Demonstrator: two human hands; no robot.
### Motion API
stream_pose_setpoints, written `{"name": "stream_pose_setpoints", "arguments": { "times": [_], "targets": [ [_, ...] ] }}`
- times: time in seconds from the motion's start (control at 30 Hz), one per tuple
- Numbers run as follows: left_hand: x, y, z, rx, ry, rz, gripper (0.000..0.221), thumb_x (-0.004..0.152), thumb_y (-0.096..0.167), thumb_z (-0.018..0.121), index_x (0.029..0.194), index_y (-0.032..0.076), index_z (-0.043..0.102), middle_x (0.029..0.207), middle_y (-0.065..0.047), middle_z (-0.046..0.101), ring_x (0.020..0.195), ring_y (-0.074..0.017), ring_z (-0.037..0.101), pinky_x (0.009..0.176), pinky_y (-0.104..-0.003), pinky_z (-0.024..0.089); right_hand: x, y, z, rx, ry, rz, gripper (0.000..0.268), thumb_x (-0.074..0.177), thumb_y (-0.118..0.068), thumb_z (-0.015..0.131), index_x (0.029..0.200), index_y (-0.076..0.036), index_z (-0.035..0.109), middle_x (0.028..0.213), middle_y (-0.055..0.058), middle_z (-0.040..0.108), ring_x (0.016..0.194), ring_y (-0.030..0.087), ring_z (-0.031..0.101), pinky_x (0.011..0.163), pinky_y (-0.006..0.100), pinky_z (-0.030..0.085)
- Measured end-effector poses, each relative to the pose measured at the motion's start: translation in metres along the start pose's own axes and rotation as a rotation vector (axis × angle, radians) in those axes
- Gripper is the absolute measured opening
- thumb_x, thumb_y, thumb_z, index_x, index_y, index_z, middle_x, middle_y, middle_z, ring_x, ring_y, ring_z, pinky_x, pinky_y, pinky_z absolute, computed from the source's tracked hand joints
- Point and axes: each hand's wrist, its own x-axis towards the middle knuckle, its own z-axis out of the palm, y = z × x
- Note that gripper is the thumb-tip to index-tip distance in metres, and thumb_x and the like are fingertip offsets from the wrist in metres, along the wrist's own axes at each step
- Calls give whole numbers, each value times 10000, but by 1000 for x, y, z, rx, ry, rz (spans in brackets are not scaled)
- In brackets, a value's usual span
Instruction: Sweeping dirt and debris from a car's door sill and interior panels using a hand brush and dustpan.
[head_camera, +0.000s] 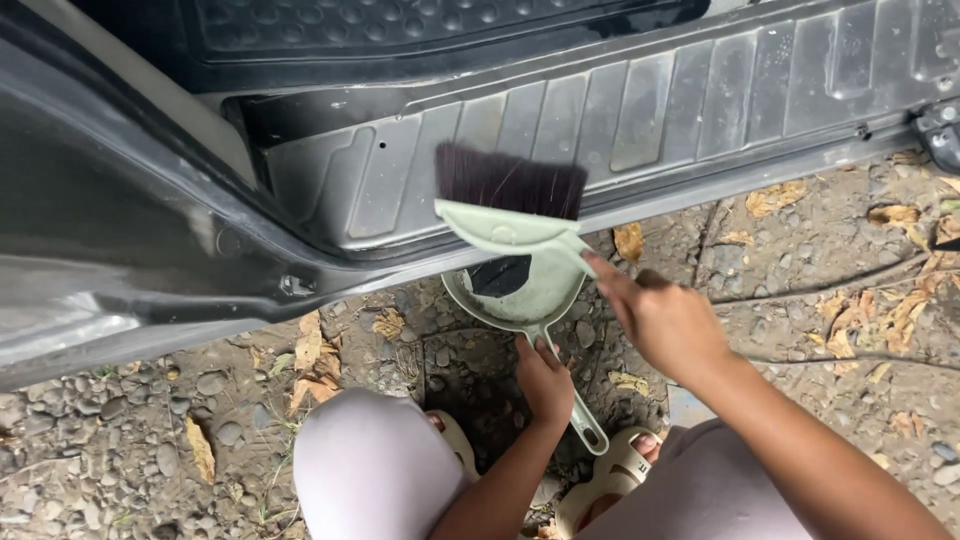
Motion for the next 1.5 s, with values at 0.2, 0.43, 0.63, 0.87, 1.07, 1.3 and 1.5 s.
{"name": "stream_pose_setpoints", "arguments": {
  "times": [0.2,0.43,0.63,0.87,1.07,1.3,1.5],
  "targets": [
    [-3,3,0,-25,49,41,374,1115,198,347,1379,-51,433,993,-199,732,731,-283,755,591,-388,642,-35,0,-23,139,-256,14,354,977,-239,525,1322,-218,601,570,101,665,352,156,619,316,263,527],
    [7,11,-4,-79,105,0,343,1090,183,400,1394,49,489,997,-176,748,870,-287,784,602,-457,592,-13,17,-69,193,-184,118,385,973,-128,555,1356,-134,584,600,76,686,279,115,502,196,244,440],
    [20,-9,-2,-1,190,37,224,1106,208,414,1164,28,535,906,-150,740,704,-277,748,523,-431,563,36,5,-1,-57,-409,39,326,1108,-219,282,1289,-78,513,519,-5,530,301,96,502,221,221,440],
    [28,-16,-10,-75,205,88,411,1067,142,469,1464,34,463,1013,-173,747,892,-299,771,681,-484,621,1,-10,-53,217,-522,-67,408,953,-358,513,1359,-363,555,490,-30,626,291,90,478,273,249,436],
    [25,-12,-17,25,160,12,184,1087,147,469,1220,60,561,953,-148,733,859,-281,784,597,-466,604,54,-8,-35,-61,-477,318,340,1128,-280,300,1149,-141,610,579,30,584,433,132,581,320,251,496],
    [25,-14,-18,-75,96,-7,325,1109,156,377,1341,-70,401,1042,-251,737,822,-298,772,590,-415,653,20,-12,-70,231,-574,71,370,972,-297,491,1319,-303,620,658,112,673,457,180,589,490,306,503],
    [18,-6,-12,-67,84,-41,223,1102,208,412,1190,30,514,1009,-183,752,698,-298,728,548,-466,595,30,22,-65,254,-306,186,288,990,-146,520,1263,-127,611,938,106,744,308,128,541,259,234,565]
  ]
}}
